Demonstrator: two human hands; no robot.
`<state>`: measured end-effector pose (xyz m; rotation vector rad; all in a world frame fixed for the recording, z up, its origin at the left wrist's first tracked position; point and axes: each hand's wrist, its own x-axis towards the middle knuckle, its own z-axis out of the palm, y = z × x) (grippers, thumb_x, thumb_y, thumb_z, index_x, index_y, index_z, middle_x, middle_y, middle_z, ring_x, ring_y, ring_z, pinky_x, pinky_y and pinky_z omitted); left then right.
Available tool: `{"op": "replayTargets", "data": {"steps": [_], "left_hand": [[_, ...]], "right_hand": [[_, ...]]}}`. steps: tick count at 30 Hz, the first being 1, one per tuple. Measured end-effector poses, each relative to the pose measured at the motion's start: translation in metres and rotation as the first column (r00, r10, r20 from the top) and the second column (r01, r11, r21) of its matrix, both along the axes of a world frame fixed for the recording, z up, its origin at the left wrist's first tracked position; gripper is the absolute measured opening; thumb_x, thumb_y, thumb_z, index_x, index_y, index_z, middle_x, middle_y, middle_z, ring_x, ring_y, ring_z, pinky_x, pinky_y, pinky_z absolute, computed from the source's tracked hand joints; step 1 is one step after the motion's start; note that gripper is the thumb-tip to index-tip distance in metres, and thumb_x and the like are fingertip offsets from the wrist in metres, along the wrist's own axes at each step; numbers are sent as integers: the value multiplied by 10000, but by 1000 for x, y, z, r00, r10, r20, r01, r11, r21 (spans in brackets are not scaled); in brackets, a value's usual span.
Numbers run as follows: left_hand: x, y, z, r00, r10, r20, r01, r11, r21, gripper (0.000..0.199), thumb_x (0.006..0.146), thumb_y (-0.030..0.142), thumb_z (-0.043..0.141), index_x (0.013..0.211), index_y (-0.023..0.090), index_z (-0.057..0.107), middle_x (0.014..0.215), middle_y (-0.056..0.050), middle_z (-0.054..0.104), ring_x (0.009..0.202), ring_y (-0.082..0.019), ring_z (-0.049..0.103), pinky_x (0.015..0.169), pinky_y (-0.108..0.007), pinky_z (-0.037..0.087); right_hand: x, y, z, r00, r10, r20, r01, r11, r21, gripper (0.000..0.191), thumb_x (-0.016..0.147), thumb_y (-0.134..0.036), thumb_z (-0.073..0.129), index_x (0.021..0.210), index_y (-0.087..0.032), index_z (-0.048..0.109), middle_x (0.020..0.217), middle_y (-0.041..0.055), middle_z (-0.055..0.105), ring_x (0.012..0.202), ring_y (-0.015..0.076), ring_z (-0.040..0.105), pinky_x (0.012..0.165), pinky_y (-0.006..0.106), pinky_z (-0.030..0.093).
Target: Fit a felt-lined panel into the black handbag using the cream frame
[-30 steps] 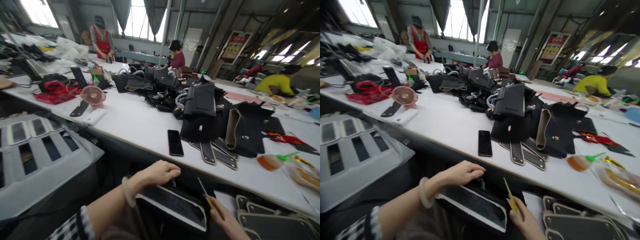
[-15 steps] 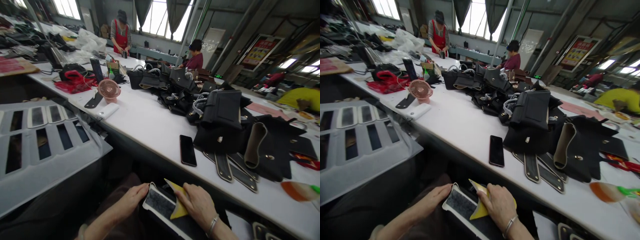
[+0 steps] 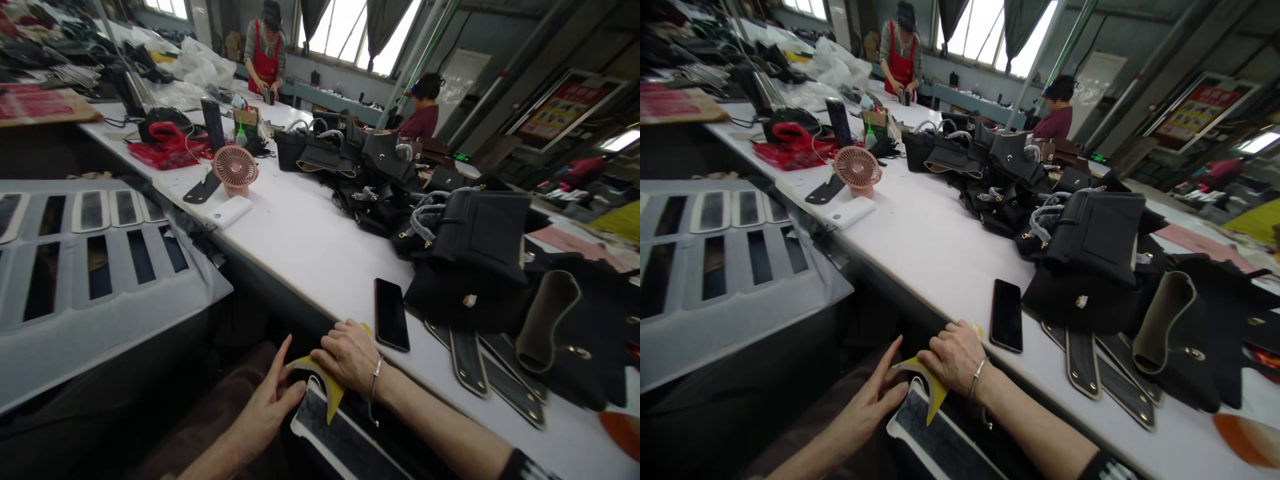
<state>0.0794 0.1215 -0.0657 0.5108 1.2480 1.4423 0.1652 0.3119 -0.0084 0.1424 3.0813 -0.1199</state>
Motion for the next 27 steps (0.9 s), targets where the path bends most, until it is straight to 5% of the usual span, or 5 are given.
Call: {"op": "replayTargets", "data": {"steps": [4, 6, 12, 18, 27], "left_hand": [[3, 0, 5, 994, 80, -71, -81, 997, -18, 943, 834, 534, 617, 1520, 272, 25, 1518, -103, 347, 1270, -251, 478, 1026, -323, 412], [4, -1, 8, 991, 72, -116, -76, 996, -36, 838, 846, 525, 605, 1509, 268, 162, 1479, -91, 412, 1208, -250, 531, 993, -315, 439], [7, -4, 4, 991, 42, -131, -50, 997, -61, 591, 880, 462, 596, 1388, 199, 449, 939, -39, 724, 920, -224, 665, 823, -297, 523], [6, -4, 8, 963, 29, -267, -47, 997, -62, 517, 899, 432, 578, 1377, 253, 497, 1245, -35, 654, 1069, -234, 634, 942, -297, 490], [3, -2, 29, 814, -33, -580, -3, 998, -61, 385, 942, 384, 524, 1315, 297, 561, 1269, 10, 640, 1136, -195, 603, 973, -228, 446]], "right_hand": [[-12, 3, 1, 992, 117, -36, -117, 993, 8, 458, 999, -427, 408, 659, -189, 600, 647, 22, 638, 664, 158, 525, 669, 348, 257], [-15, 5, 0, 985, 166, -53, -166, 986, 8, 488, 999, -452, 387, 641, -185, 585, 634, 23, 630, 645, 155, 508, 662, 354, 248], [-17, 5, 0, 966, 240, -97, -240, 971, 8, 510, 1001, -470, 352, 637, -182, 565, 627, 23, 611, 619, 153, 475, 642, 366, 227], [-15, 6, -2, 940, 301, -161, -303, 953, 13, 508, 1006, -447, 348, 627, -184, 560, 602, 18, 591, 597, 151, 457, 638, 371, 223], [-13, 12, -6, 910, 370, -185, -373, 928, 20, 501, 1006, -442, 357, 620, -188, 551, 589, 19, 596, 564, 155, 443, 624, 367, 214]]}}
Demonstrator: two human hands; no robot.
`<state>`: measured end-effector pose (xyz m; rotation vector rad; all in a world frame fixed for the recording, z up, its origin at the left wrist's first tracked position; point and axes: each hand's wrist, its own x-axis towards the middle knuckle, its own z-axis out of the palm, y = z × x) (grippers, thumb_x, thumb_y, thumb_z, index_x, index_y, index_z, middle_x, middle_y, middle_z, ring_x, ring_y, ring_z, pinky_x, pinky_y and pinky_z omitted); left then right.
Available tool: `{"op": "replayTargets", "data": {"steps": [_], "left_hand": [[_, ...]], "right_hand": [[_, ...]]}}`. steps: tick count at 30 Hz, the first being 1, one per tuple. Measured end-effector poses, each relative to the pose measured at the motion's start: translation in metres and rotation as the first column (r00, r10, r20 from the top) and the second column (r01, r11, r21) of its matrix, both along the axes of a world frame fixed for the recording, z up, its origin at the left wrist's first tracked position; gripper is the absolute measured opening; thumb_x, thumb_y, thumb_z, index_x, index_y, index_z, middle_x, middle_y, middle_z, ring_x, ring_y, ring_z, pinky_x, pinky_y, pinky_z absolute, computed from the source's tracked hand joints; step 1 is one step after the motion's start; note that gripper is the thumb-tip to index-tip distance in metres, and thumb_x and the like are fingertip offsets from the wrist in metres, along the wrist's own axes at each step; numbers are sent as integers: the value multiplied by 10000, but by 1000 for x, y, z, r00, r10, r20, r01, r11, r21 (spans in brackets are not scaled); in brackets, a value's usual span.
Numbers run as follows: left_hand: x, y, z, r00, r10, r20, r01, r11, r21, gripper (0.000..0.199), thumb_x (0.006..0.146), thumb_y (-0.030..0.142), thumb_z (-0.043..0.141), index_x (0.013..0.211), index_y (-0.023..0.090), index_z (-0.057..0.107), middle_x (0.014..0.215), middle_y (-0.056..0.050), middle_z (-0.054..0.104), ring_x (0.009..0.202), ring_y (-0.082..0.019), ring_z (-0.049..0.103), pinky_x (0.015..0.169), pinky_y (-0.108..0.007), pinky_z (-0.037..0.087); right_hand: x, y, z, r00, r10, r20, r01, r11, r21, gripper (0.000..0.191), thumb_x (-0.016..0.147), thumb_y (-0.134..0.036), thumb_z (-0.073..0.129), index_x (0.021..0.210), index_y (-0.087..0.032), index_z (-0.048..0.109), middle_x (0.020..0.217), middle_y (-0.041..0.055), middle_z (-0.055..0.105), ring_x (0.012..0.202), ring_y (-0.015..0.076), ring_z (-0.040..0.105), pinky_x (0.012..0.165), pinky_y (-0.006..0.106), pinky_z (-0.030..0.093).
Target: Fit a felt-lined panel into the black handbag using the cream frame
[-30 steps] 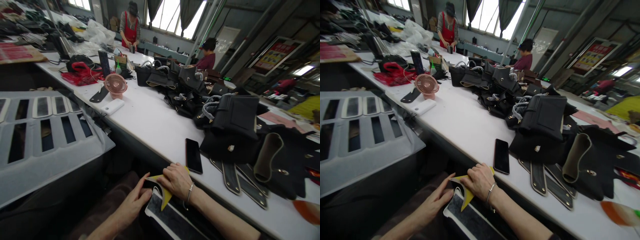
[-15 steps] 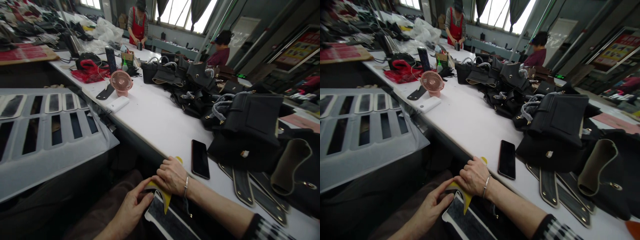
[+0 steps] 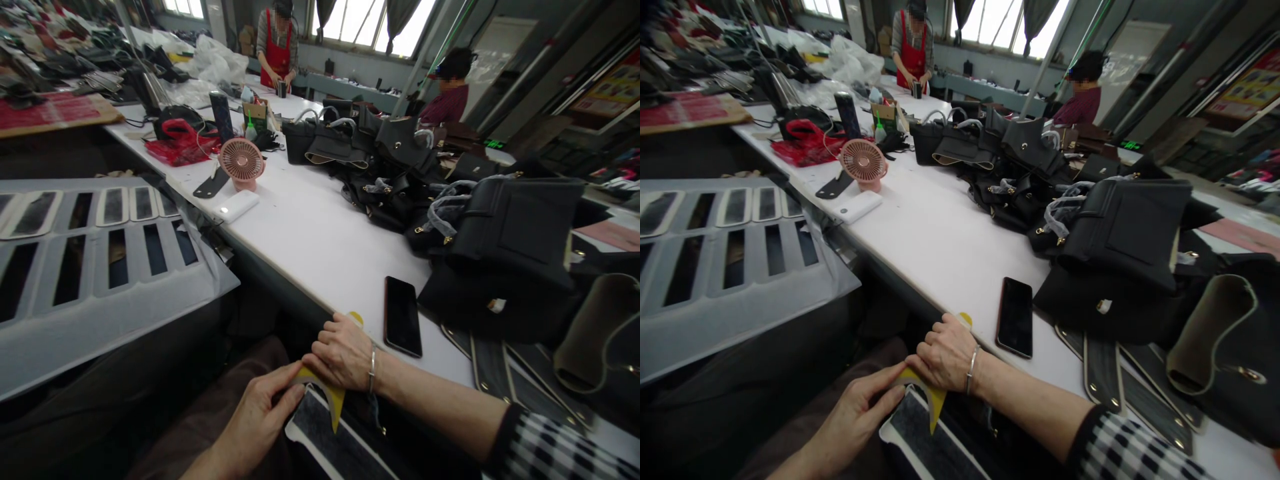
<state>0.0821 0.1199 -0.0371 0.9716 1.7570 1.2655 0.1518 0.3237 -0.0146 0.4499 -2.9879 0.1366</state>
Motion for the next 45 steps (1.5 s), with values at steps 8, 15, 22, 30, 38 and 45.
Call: {"op": "replayTargets", "data": {"steps": [8, 15, 22, 30, 38, 45], "left_hand": [[2, -1, 0, 975, -71, -209, 61, 997, -51, 373, 965, 382, 455, 1296, 262, 579, 1296, -24, 621, 1153, -174, 596, 1011, -214, 426], [-4, -2, 2, 924, -222, -312, 177, 970, -166, 404, 976, 420, 390, 1315, 282, 562, 1271, -21, 638, 1162, -192, 594, 1175, -374, 212], [-12, 12, 9, 982, -184, 54, 189, 974, -128, 481, 977, 515, 306, 1195, 285, 669, 981, 19, 735, 930, -208, 654, 1126, -418, 244], [-13, 29, -18, 899, -159, 408, 197, 979, -54, 618, 892, 612, 416, 1138, 121, 700, 991, -80, 735, 963, -280, 639, 844, -348, 460], [-22, 31, 1, 897, -322, 302, 346, 938, -26, 460, 880, 516, 500, 1045, 160, 741, 917, -40, 742, 845, -224, 633, 752, -278, 448], [-23, 38, 1, 885, -316, 343, 347, 937, -32, 401, 826, 513, 593, 1048, 213, 742, 1011, -36, 729, 975, -250, 611, 887, -310, 427]], "right_hand": [[6, 3, -4, 999, 14, 34, -14, 1000, -13, 483, 1008, -421, 346, 633, -190, 543, 603, 17, 600, 561, 157, 433, 610, 360, 186], [24, -7, -6, 991, -105, 88, 108, 994, -33, 452, 1010, -372, 331, 652, -192, 538, 617, 12, 604, 556, 153, 435, 613, 364, 163], [43, -23, -3, 944, -278, 177, 288, 957, -33, 478, 1023, -367, 288, 675, -192, 567, 645, 25, 633, 578, 149, 477, 625, 364, 159], [63, -33, 4, 879, -395, 269, 419, 907, -38, 506, 1025, -365, 242, 700, -186, 586, 674, 39, 654, 632, 158, 536, 641, 357, 192], [107, -22, 7, 620, -669, 411, 776, 602, -189, 608, 1009, -454, 112, 642, -189, 516, 625, 33, 600, 594, 164, 542, 590, 294, 312], [138, -27, 69, 541, -508, 670, 774, -10, -633, 530, 770, -632, 630, 989, -154, 565, 764, 21, 592, 565, 150, 547, 507, 258, 418]]}}
